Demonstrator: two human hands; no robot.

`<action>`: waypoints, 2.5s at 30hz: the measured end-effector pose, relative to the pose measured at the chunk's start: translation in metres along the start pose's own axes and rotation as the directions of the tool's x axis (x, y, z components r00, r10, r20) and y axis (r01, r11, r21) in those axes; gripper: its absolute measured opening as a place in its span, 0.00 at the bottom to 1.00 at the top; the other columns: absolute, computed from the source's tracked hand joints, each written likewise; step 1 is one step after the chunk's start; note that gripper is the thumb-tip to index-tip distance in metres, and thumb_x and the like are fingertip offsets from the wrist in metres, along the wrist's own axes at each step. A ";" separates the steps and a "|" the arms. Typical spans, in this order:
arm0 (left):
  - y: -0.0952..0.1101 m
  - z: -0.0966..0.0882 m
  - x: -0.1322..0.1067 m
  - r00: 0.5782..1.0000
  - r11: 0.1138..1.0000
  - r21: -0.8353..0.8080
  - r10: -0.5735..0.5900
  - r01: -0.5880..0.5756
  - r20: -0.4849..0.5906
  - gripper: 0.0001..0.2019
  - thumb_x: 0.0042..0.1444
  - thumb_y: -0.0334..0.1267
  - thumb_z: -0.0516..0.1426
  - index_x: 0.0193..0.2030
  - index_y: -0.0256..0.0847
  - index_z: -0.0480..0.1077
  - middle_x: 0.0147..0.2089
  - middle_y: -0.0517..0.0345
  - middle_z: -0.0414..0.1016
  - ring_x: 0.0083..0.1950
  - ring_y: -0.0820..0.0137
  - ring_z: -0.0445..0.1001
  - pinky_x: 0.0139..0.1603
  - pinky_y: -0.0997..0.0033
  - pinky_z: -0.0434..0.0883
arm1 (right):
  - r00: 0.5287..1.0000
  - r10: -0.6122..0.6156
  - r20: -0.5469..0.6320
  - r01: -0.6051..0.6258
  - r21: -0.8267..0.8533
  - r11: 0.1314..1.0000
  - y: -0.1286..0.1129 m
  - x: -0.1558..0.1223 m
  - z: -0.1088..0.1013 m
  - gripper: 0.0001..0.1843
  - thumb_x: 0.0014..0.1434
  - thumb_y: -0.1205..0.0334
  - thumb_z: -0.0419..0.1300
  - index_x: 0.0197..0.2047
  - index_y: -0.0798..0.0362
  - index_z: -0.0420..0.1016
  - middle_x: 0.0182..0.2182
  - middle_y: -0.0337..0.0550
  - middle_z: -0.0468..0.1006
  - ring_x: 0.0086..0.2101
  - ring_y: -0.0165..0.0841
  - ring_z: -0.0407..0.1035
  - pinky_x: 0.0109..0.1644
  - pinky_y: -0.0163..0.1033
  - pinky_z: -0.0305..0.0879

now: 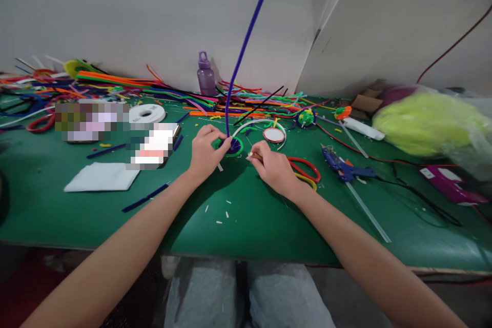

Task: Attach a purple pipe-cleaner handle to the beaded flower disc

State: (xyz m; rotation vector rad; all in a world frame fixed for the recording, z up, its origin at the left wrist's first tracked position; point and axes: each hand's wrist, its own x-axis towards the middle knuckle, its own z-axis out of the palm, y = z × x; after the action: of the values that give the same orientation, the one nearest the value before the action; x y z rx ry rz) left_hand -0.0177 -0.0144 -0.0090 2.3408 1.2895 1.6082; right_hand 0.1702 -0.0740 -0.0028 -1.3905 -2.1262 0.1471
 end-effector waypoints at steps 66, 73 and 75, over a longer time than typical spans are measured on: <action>0.001 -0.003 0.000 1.000 1.000 0.005 -0.005 0.005 0.024 0.06 0.54 0.36 0.58 0.26 0.41 0.70 0.31 0.59 0.70 0.36 0.68 0.69 0.40 0.65 0.67 | 0.998 0.046 0.033 -0.047 0.042 0.998 0.011 0.001 0.001 0.19 0.64 0.51 0.48 0.41 0.46 0.79 0.32 0.38 0.82 0.29 0.33 0.72 0.33 0.36 0.61; 0.001 -0.002 0.000 1.000 1.000 0.005 0.002 -0.002 0.016 0.06 0.54 0.36 0.58 0.27 0.41 0.70 0.31 0.59 0.69 0.36 0.68 0.69 0.40 0.65 0.67 | 0.998 0.057 0.033 -0.057 0.007 0.998 0.012 0.001 0.001 0.20 0.64 0.49 0.48 0.41 0.45 0.79 0.28 0.38 0.81 0.26 0.34 0.72 0.29 0.36 0.58; 0.001 -0.002 0.000 1.000 1.000 0.005 0.006 -0.006 0.019 0.06 0.54 0.36 0.58 0.27 0.41 0.69 0.31 0.59 0.69 0.36 0.68 0.69 0.41 0.65 0.67 | 0.998 0.047 0.031 -0.047 -0.019 0.999 0.011 0.000 0.001 0.17 0.64 0.52 0.49 0.40 0.45 0.79 0.31 0.39 0.82 0.30 0.35 0.73 0.32 0.37 0.60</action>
State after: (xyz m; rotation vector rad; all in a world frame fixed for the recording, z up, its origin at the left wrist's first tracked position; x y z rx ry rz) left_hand -0.0189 -0.0161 -0.0079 2.3594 1.2860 1.5826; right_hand 0.1787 -0.0692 -0.0079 -1.4585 -2.1268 0.1694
